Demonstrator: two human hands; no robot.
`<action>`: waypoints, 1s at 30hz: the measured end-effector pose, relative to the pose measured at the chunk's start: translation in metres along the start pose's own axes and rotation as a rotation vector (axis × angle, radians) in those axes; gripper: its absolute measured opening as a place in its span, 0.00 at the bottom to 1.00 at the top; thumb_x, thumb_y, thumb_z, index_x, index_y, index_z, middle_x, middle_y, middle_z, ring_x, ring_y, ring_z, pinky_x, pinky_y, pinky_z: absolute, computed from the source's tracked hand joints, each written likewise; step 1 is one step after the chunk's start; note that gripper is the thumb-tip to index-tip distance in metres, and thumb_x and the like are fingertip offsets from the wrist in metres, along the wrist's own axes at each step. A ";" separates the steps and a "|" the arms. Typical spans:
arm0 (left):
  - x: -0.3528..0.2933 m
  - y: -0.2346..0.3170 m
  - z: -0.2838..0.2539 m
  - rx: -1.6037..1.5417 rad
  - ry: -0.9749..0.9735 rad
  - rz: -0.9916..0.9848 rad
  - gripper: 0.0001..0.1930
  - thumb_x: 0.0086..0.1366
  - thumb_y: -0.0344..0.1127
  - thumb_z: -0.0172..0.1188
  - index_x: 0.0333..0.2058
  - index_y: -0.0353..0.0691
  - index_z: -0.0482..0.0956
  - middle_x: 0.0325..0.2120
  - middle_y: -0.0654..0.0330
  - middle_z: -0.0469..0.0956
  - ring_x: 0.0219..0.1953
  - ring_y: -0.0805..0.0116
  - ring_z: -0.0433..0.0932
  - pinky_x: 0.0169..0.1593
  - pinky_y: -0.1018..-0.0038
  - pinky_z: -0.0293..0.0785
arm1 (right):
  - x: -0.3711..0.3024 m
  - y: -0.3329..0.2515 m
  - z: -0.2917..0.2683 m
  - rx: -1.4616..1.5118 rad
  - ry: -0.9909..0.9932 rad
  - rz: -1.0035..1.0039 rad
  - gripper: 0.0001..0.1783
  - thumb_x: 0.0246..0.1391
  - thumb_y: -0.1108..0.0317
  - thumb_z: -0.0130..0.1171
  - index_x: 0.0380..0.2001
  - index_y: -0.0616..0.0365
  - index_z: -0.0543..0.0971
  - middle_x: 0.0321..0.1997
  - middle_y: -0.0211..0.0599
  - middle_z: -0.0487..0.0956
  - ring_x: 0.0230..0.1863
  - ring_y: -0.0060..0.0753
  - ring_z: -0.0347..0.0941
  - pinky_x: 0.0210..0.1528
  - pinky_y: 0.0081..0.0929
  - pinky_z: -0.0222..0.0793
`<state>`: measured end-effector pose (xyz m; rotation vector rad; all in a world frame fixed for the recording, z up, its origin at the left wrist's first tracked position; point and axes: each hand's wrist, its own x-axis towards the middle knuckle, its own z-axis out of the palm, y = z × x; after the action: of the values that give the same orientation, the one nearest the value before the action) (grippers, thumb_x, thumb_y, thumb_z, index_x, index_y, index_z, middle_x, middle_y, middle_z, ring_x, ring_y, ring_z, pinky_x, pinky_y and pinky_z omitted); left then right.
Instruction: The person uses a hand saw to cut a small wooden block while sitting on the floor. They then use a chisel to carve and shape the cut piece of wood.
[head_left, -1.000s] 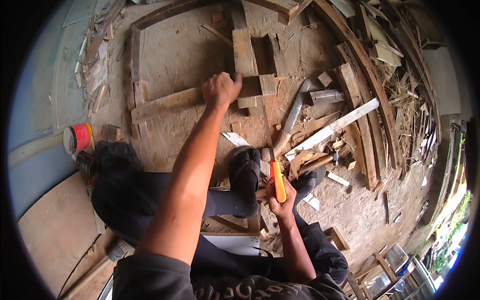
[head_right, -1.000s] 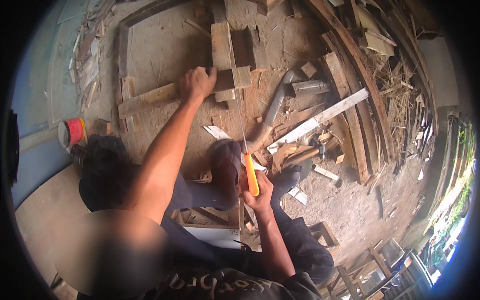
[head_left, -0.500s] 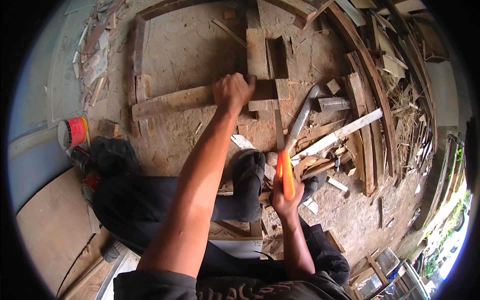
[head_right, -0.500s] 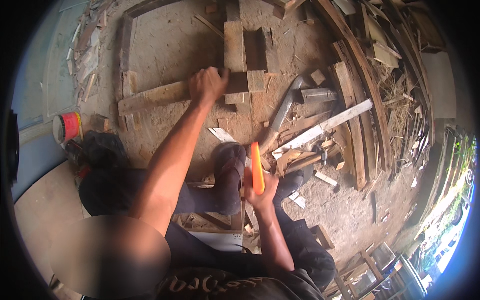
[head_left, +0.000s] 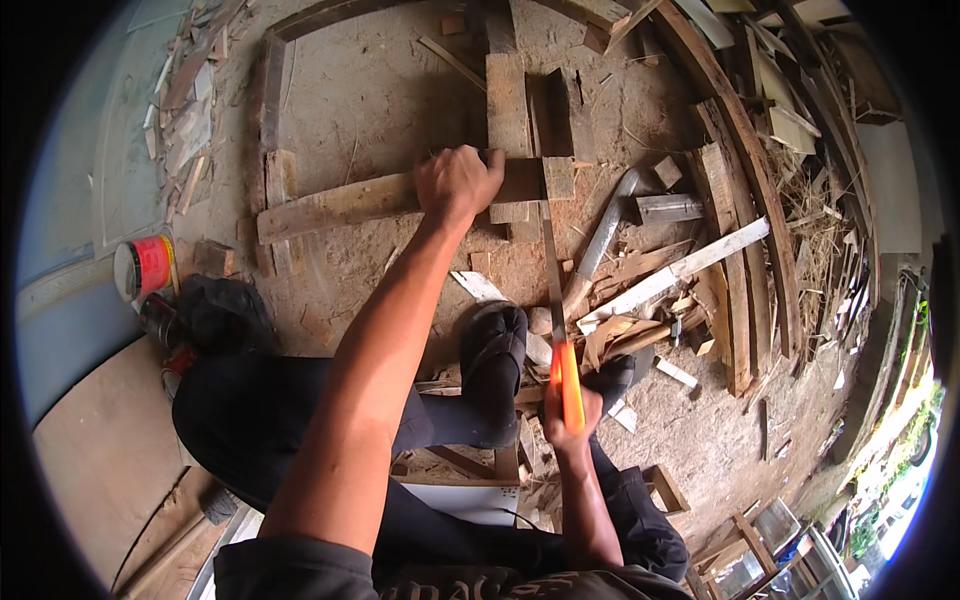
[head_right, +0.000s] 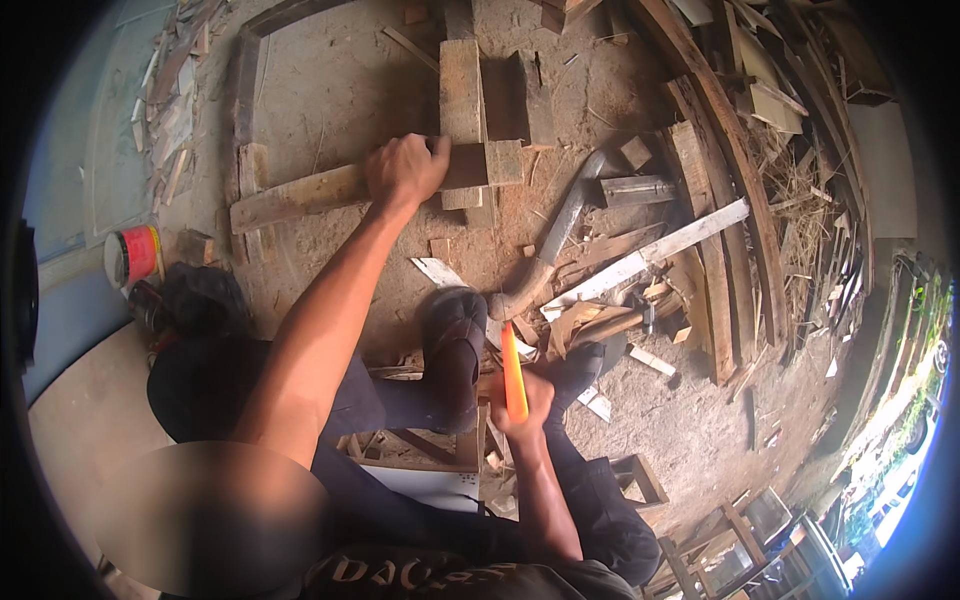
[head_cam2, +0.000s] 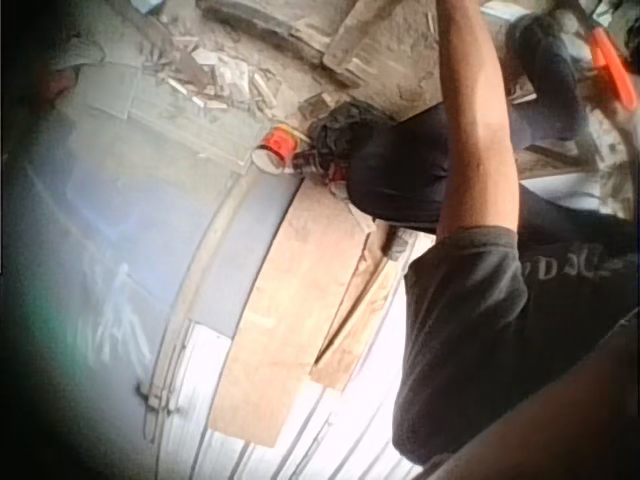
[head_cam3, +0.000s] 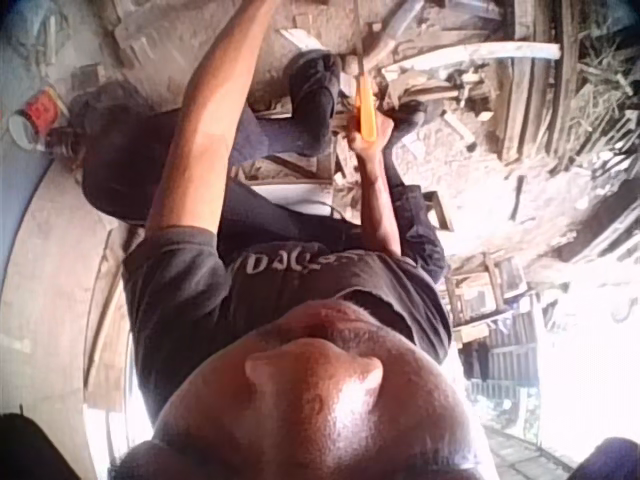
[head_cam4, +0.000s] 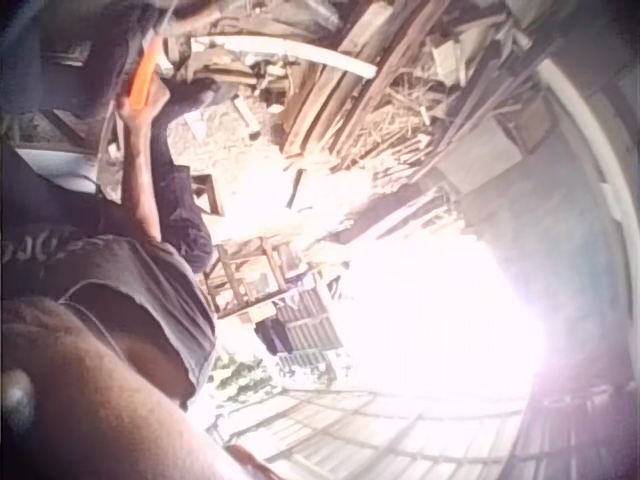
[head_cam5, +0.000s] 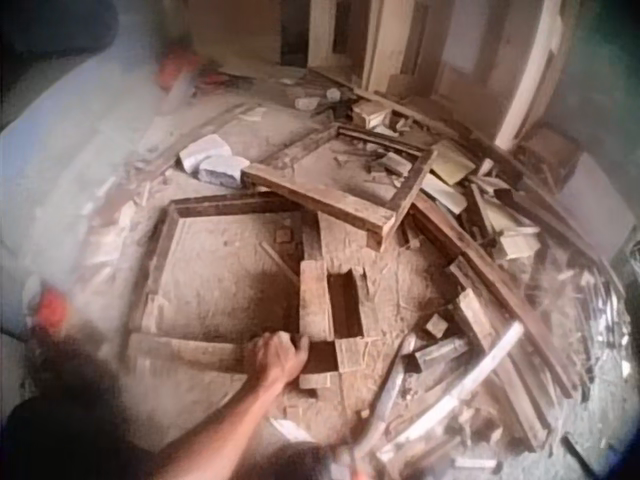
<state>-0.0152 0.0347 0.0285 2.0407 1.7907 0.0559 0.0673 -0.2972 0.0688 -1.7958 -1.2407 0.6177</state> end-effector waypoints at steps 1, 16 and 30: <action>0.000 0.001 0.000 0.004 0.002 0.018 0.28 0.66 0.56 0.50 0.32 0.35 0.88 0.34 0.39 0.84 0.40 0.40 0.84 0.49 0.53 0.79 | 0.013 0.014 0.011 -0.127 0.021 -0.007 0.04 0.46 0.73 0.65 0.21 0.56 0.79 0.15 0.41 0.74 0.15 0.43 0.73 0.20 0.35 0.67; 0.002 0.000 0.001 0.014 0.003 0.034 0.27 0.66 0.57 0.52 0.31 0.37 0.88 0.30 0.39 0.84 0.38 0.42 0.85 0.46 0.54 0.80 | 0.053 0.003 0.020 -0.118 0.036 0.002 0.06 0.49 0.72 0.61 0.22 0.59 0.76 0.14 0.44 0.71 0.14 0.43 0.71 0.20 0.34 0.67; 0.004 -0.008 0.014 0.031 0.139 0.087 0.29 0.65 0.60 0.54 0.27 0.37 0.87 0.28 0.42 0.84 0.34 0.46 0.86 0.46 0.55 0.79 | 0.067 -0.006 0.017 -0.050 -0.022 0.071 0.15 0.63 0.68 0.54 0.46 0.66 0.82 0.18 0.31 0.75 0.18 0.20 0.68 0.22 0.27 0.63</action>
<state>-0.0181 0.0351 0.0123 2.1836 1.7930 0.2010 0.0772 -0.2283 0.0700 -1.8864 -1.2208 0.6534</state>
